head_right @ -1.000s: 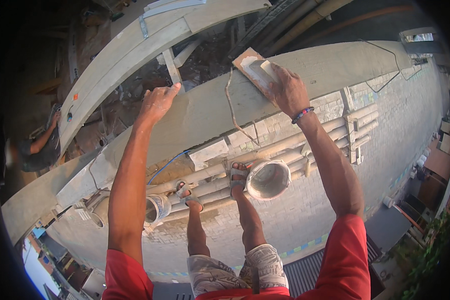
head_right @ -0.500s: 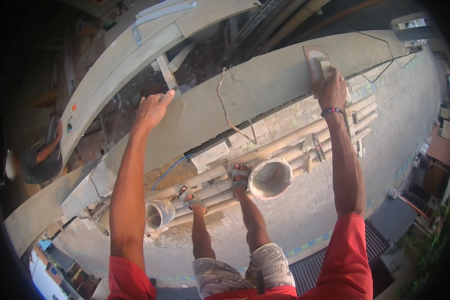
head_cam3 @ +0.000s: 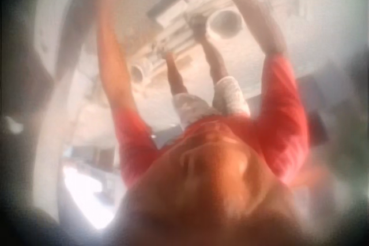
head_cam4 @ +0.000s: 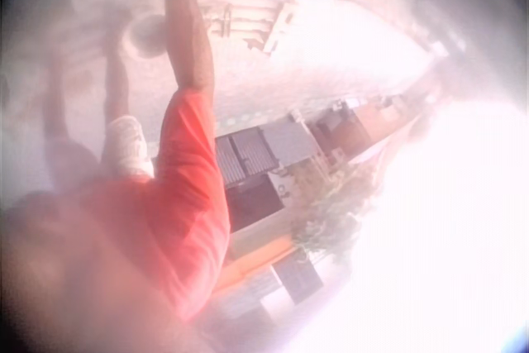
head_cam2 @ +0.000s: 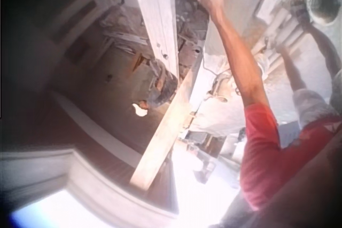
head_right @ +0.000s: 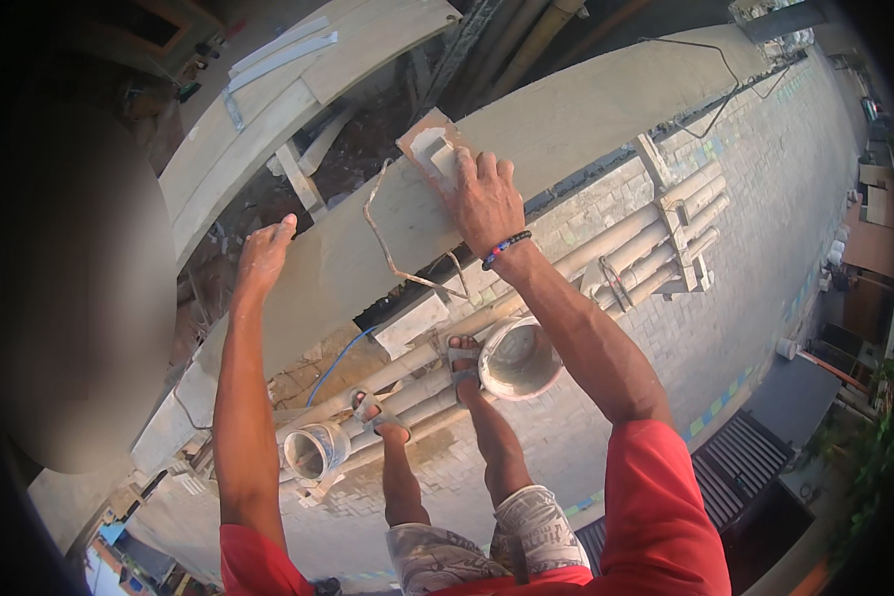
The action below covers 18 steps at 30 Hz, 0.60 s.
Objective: The person scoops plaster from a bucket and applies it to a curved wooden structure using a trowel. They repeatedly smooth the surface, working along the length of the structure while standing on a bamboo scaffold.
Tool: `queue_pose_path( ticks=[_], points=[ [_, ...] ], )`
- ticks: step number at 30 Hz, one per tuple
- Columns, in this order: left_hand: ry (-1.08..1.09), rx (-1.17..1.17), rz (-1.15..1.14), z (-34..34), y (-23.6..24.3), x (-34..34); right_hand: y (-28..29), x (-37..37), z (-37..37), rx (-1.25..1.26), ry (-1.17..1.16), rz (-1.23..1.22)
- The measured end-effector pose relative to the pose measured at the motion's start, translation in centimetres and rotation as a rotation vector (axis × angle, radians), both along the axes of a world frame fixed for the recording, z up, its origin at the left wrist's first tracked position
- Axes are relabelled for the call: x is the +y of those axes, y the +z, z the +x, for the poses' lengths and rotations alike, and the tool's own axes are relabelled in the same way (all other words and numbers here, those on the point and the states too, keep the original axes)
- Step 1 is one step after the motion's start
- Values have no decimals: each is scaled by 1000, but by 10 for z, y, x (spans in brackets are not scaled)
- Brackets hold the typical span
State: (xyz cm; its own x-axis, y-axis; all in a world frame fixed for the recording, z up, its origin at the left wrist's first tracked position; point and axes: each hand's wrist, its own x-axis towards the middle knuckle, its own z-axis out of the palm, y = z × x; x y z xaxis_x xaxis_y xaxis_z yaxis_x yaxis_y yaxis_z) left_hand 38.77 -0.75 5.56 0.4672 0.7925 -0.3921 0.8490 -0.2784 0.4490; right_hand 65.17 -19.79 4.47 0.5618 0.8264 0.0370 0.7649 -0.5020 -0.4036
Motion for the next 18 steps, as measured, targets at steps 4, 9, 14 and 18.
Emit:
queue_pose_path(
  ticks=[4, 9, 14, 18],
  points=[
    [-32, 50, -28, 0, 1, 1, -5, -19, 83, -156, -151, -3],
    [-33, 60, -53, 15, 10, -2, 5, -59, 234, -369, -437, -138],
    [-28, 43, -2, 8, 4, -3, 34, -45, 164, -229, -171, 80],
    [20, -6, -16, 3, 5, -6, 22, -34, 30, -1, 128, 76]
  ],
)
